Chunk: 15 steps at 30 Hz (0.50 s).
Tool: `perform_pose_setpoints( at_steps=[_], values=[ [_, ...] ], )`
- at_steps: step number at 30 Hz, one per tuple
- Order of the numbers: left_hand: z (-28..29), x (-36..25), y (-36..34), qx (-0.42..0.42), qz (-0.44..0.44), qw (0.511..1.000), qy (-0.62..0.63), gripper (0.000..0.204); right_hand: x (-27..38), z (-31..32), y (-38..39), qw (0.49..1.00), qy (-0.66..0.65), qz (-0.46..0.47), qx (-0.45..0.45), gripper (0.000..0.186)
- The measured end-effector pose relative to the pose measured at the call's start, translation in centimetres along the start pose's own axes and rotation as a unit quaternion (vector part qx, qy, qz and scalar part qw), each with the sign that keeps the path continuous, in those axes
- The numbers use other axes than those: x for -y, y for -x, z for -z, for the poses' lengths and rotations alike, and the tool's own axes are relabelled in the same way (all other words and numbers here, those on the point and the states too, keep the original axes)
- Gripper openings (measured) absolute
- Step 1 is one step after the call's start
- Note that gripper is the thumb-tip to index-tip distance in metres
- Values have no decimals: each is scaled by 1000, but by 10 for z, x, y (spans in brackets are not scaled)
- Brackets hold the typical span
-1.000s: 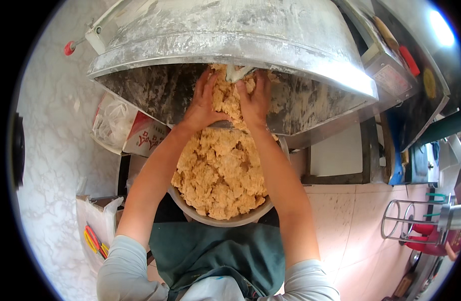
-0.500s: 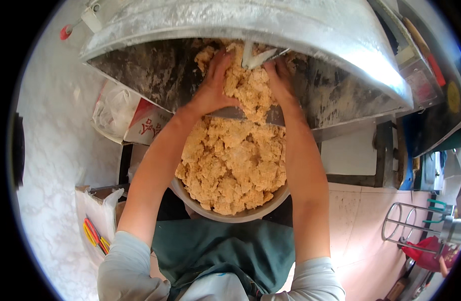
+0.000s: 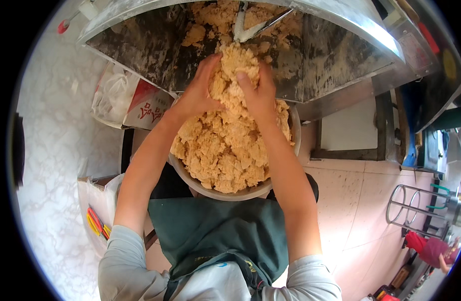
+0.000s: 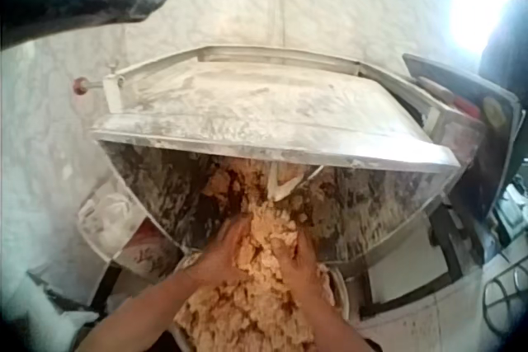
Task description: The person transfers dough from a large mixer bin into a bowl by hand. They use a metal scraper to gather dough from the sides of the bin and then knead the collected dough in the bowl.
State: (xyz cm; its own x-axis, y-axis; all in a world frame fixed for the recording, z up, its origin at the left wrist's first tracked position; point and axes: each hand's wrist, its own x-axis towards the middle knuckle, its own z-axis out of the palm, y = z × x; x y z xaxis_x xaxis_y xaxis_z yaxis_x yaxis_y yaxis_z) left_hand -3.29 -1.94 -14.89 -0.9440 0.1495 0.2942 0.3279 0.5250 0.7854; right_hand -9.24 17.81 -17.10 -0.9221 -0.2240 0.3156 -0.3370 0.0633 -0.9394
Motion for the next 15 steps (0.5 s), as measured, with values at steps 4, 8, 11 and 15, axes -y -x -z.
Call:
perform_pose_setpoints(
  at_steps=[4, 8, 11, 15],
  values=[
    [-16, -14, 41, -12, 13, 1000, -2, 127, 5, 0, 43, 998, 31, 55, -12, 64],
    [-33, -31, 88, -27, 23, 999, -27, 126, 14, 6, 87, 998, -56, -4, 31, 59],
    [-46, -48, 132, -19, 66, 997, -32, 125, 9, 12, 122, 997, -8, 50, 58, 60],
    [-69, -61, 168, -12, 86, 994, -68, 128, 3, 22, 166, 993, 1, -16, 115, 61]
  ],
)
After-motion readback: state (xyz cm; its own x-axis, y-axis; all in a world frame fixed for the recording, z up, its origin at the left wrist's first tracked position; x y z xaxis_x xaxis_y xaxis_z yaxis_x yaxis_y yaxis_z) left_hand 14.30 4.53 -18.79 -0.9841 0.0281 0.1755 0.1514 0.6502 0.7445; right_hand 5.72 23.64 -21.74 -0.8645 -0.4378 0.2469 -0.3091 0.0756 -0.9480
